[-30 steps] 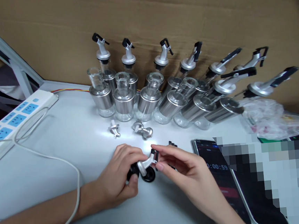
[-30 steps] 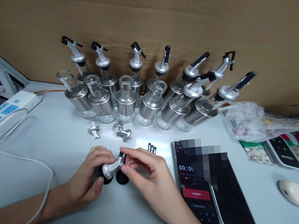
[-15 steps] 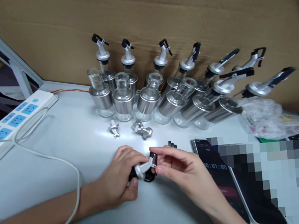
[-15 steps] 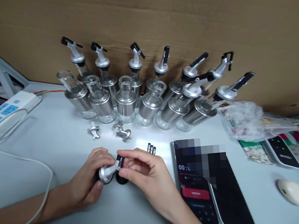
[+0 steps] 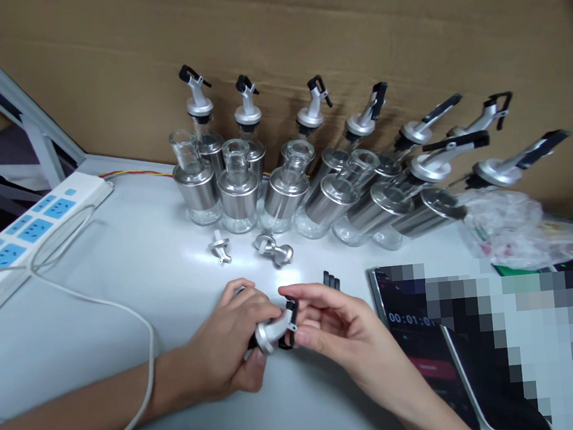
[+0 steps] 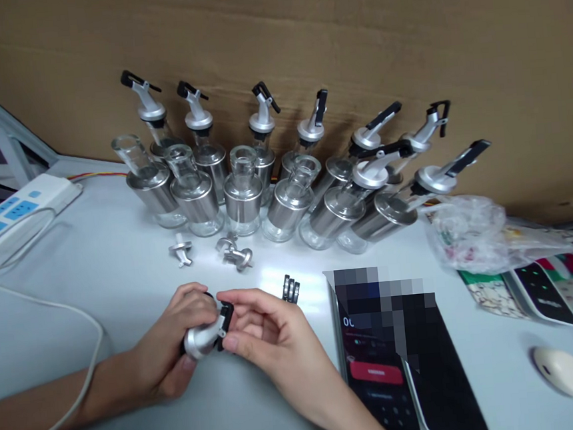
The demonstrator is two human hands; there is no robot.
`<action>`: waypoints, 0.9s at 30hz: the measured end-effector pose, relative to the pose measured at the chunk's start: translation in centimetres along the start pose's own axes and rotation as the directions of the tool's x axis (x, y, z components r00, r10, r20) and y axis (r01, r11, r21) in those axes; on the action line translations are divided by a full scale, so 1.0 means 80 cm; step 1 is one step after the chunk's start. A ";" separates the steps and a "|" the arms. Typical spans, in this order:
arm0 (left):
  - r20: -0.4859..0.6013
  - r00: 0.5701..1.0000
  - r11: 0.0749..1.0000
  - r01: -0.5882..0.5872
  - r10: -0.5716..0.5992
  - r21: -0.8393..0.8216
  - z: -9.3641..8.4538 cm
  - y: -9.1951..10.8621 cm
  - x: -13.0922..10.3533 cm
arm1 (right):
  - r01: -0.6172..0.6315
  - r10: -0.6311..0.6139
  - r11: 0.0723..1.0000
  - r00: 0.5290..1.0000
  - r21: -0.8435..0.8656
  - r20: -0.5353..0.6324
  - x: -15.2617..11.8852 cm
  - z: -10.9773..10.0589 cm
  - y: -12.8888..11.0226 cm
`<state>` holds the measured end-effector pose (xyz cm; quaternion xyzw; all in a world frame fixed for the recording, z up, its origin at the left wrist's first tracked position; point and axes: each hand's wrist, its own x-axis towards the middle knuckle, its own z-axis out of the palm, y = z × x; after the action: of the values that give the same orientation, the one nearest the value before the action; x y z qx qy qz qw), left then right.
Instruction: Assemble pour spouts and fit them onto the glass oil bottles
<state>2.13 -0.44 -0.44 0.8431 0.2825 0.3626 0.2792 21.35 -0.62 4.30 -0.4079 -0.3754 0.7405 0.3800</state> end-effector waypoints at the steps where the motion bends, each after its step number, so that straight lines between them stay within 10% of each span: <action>1: 0.003 1.000 1.000 -0.004 0.004 0.004 0.000 0.000 0.000 | -0.006 0.006 1.000 1.000 -0.004 0.005 0.000 0.000 0.000; 27: -0.012 1.000 0.998 -0.001 0.002 0.060 -0.006 0.006 0.000 | 0.081 -0.076 0.990 0.996 -0.118 0.042 -0.007 -0.002 -0.004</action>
<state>1.93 -0.65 0.19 0.8490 0.2944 0.3593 0.2516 21.79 -0.93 4.71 -0.4007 -0.4418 0.7088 0.3767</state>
